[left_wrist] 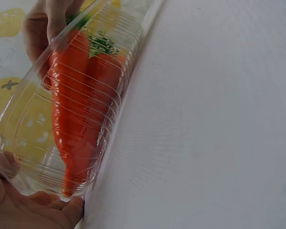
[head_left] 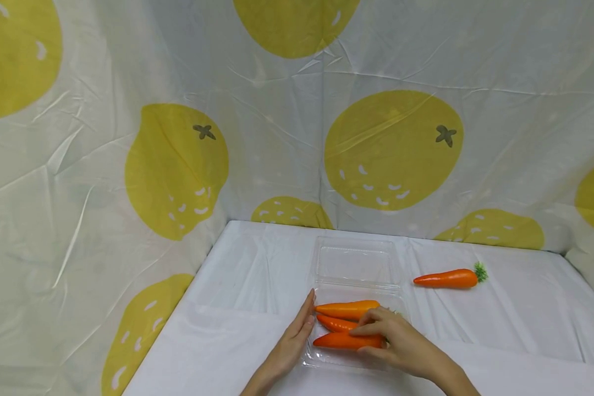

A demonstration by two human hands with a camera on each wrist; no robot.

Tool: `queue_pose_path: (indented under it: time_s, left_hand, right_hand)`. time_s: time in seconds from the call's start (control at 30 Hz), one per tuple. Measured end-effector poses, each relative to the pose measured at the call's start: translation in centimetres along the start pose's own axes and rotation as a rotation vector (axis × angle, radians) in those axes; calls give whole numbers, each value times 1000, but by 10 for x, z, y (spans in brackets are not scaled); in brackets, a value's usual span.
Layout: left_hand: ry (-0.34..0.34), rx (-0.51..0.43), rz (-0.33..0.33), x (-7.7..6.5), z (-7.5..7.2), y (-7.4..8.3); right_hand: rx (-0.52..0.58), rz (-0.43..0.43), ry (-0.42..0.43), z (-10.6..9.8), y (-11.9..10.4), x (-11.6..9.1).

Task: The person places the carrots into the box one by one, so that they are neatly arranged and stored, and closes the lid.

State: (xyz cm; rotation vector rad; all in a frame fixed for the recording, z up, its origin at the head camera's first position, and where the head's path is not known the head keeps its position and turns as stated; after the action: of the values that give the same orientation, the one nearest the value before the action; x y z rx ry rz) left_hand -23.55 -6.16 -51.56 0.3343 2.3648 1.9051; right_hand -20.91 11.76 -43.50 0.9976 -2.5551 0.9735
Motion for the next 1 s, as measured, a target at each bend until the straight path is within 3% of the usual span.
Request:
queue_pose_path:
  time_s: [0.33, 1.0]
  left_hand:
    - [2, 5, -9, 1, 0, 1]
    - [-4, 4, -1, 0, 0, 1]
  right_hand:
    - [-99, -9, 24, 1, -3, 0]
    - [-78, 38, -77, 12, 4, -2]
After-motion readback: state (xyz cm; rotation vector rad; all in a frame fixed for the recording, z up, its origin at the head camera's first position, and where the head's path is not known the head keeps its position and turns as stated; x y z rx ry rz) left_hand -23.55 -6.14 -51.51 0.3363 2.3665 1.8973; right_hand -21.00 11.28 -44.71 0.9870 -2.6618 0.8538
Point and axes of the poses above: each hand's wrist, its own x-axis towards the middle knuckle, its own z-axis out of the palm, y = z × x, the point moved 9 cm from there along x, towards the middle knuckle, and after that the axes turned 11 degrees about y, right-handed, at the moved point
